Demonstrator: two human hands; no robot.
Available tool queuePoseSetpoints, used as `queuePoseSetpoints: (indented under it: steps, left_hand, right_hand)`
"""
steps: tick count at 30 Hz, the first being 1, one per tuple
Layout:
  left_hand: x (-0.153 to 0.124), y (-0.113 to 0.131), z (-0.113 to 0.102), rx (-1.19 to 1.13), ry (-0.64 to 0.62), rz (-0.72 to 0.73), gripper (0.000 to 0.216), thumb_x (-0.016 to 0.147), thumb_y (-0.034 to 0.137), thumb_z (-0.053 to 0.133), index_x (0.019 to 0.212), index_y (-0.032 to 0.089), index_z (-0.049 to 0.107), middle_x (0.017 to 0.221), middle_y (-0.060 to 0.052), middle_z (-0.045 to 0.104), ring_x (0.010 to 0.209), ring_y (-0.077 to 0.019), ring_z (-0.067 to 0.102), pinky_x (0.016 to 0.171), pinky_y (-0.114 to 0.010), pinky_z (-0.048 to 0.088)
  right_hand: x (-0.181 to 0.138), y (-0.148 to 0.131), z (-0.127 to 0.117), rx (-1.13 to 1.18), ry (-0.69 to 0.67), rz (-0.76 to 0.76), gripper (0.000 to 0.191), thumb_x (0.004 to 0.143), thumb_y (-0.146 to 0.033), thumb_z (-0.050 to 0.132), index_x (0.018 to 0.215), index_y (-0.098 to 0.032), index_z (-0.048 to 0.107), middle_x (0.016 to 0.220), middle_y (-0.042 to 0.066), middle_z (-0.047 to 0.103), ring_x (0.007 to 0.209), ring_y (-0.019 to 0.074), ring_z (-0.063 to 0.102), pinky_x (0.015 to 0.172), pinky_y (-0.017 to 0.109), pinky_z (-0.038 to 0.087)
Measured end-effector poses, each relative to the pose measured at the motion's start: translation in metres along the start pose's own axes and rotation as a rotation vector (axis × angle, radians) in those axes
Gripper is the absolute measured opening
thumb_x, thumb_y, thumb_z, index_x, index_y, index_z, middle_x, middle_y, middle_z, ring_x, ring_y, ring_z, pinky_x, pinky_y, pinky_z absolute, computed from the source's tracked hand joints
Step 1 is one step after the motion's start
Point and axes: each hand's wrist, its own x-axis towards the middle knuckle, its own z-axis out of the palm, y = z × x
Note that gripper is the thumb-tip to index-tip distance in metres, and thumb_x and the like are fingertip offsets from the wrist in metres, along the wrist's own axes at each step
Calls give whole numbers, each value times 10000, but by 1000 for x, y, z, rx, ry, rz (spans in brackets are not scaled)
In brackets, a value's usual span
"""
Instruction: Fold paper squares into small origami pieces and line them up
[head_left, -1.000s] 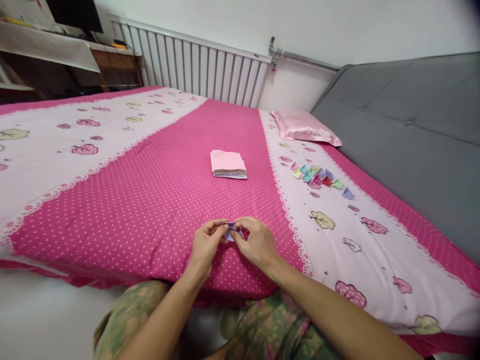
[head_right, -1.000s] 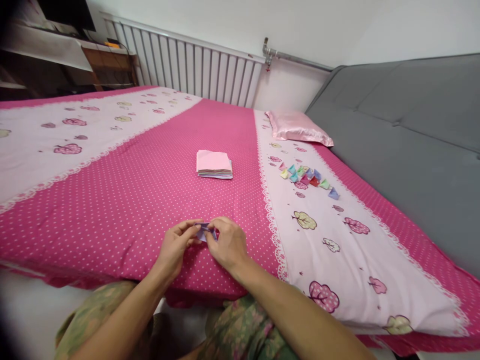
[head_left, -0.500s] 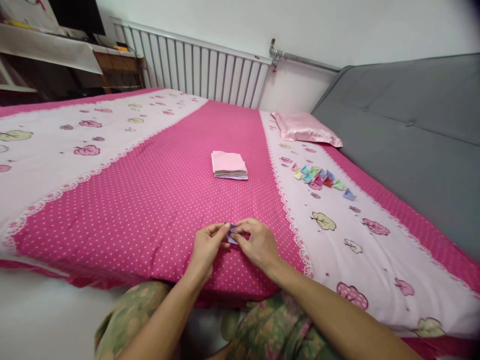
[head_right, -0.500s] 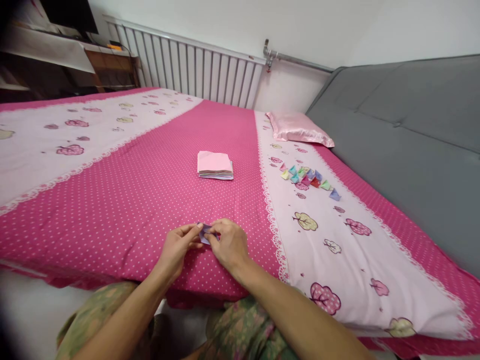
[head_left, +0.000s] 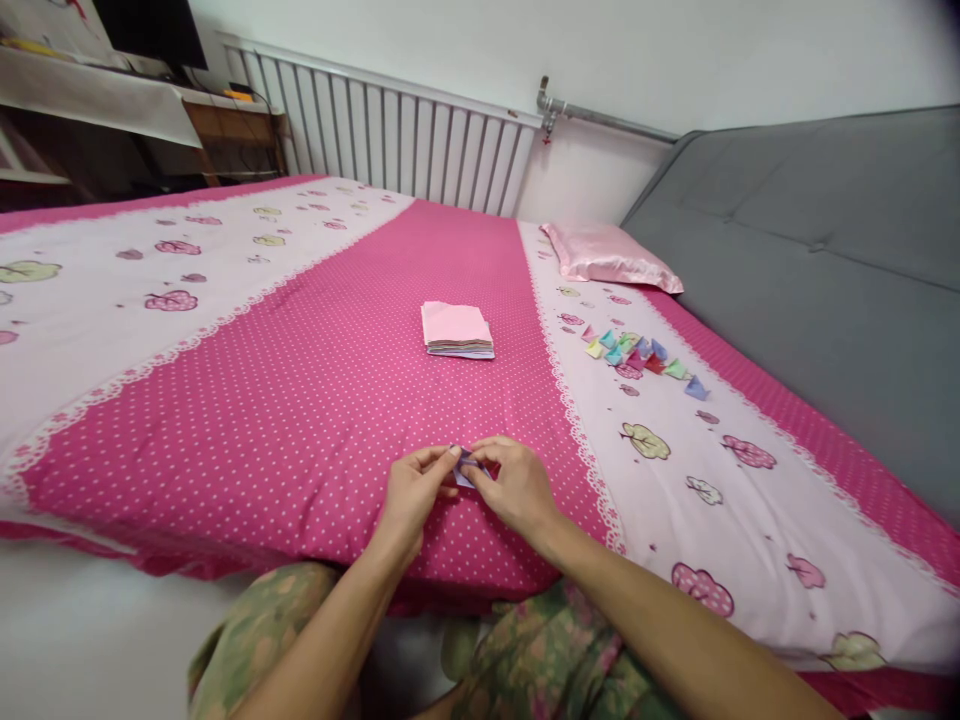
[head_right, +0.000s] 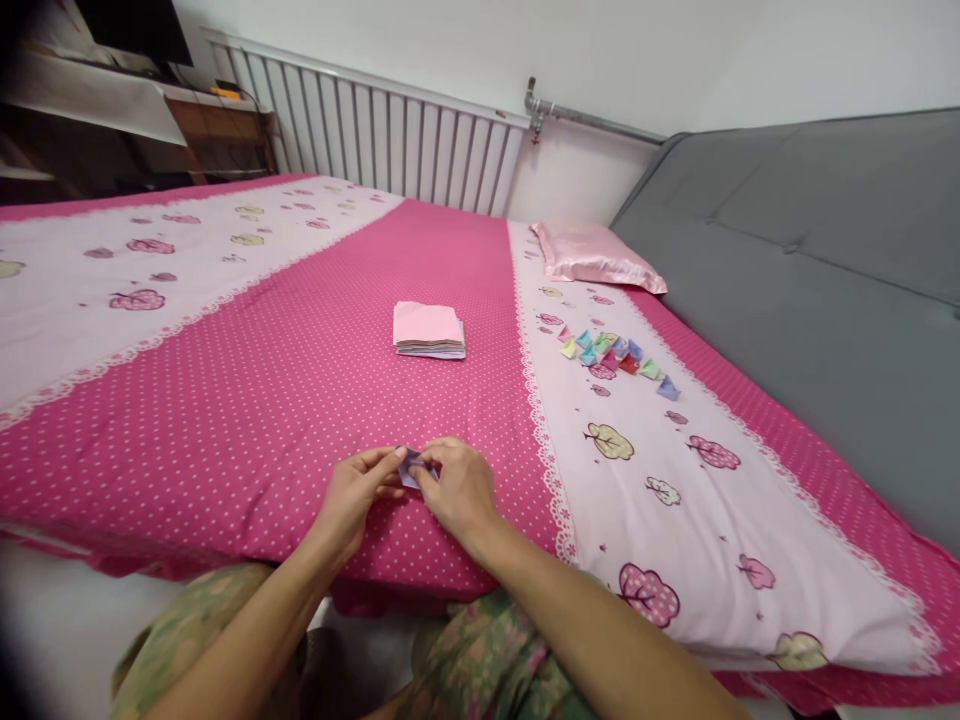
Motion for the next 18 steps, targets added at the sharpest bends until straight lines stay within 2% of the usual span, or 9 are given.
queuePoseSetpoints:
  steps: [7,14,18]
  left_hand:
    - [0,0,1,-3,8,-8,305,638,340,670,807,86,664,702,-75,667,529,-95,577,477,-177,456]
    - [0,-1,2,-43,25,-4,229,602,207,674,796,90,644,671,-53,652,532,-99,581,488,-182,470]
    - [1,-2,1,-101,65,20,234,600,243,688,769,93,622,665,-36,636,529,-92,574,485,-183,472]
  right_hand:
    - [1,0,-1,-13,-2,-16,106,748,-246,592,723,-217,691,843,18,673,751,156,602,696,261,444]
    - [0,1,0,-16,26,-62,101,747,-233,596,787,-213,686,841,29,667,764,159,598,716,269,449]
    - [-1,0,1,5,30,-74,114,746,-225,597,818,-213,683,850,28,665,762,156,600,712,267,456]
